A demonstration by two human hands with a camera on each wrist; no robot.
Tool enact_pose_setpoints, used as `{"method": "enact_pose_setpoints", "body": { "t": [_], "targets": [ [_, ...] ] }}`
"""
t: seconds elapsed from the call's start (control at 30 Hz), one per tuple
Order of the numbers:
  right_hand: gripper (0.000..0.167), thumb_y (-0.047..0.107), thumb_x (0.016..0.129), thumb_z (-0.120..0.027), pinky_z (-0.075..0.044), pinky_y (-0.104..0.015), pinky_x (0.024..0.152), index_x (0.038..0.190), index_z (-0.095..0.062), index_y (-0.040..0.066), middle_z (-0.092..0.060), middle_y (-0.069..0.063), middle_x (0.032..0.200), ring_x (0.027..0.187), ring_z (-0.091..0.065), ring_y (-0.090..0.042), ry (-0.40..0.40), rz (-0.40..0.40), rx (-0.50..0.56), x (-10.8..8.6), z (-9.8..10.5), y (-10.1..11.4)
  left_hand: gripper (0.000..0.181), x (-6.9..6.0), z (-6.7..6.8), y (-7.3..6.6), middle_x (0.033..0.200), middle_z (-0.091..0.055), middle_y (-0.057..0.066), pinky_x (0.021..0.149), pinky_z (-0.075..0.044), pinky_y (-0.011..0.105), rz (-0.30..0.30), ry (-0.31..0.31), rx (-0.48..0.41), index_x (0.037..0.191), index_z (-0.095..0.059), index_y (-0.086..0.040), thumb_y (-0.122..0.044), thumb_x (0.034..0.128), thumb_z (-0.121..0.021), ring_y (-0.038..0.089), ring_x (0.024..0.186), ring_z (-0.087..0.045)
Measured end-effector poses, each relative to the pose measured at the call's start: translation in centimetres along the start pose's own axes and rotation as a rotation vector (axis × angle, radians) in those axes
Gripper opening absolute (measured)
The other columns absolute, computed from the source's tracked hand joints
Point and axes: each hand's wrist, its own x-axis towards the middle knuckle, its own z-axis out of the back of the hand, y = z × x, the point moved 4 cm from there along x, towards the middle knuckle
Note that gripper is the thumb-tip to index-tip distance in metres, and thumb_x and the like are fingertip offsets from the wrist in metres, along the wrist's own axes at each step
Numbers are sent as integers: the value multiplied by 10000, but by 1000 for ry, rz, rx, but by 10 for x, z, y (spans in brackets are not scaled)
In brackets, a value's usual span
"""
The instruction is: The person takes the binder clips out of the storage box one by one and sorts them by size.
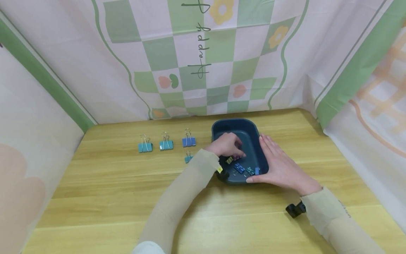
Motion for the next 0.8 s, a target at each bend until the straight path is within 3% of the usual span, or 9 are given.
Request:
{"method": "enact_pose_setpoints", "body": {
  "t": [0.13, 0.37, 0.57, 0.8],
  "targets": [
    [1382, 789, 735, -720, -130, -550, 1211, 1614, 1, 3, 8, -191, 1683, 1537, -13, -350, 0, -3, 5, 0, 0, 0, 399, -2, -1, -1, 745, -710, -65, 743, -526, 183, 6, 19, -66, 1266, -686, -26, -157, 907, -800, 41, 687, -682],
    [1386, 788, 731, -723, -131, -552, 1210, 1613, 0, -1, 15, -189, 1683, 1537, -10, -350, -2, -2, 0, 0, -1, -1, 298, -4, 9, -6, 954, -705, -34, 786, -512, 173, -39, -79, -22, 1201, -742, -64, -108, 909, -786, 44, 822, -615],
    [1382, 783, 739, -721, -124, -554, 1210, 1611, 15, 3, 27, -189, 1682, 1537, 0, -347, 10, -11, 5, -1, 0, 0, 324, -17, 30, -12, 1011, -722, 4, 784, -503, 152, -129, -188, -36, 1196, -737, -50, -56, 878, -802, 53, 859, -629],
    [1395, 796, 728, -718, -133, -562, 1207, 1612, 17, 5, 23, -192, 1681, 1537, 0, -349, 11, -16, 4, 0, 0, -1, 313, -41, 61, -5, 990, -726, 26, 775, -512, 153, -151, -258, -134, 1179, -720, -16, 9, 872, -777, 78, 869, -662]
  ]
}}
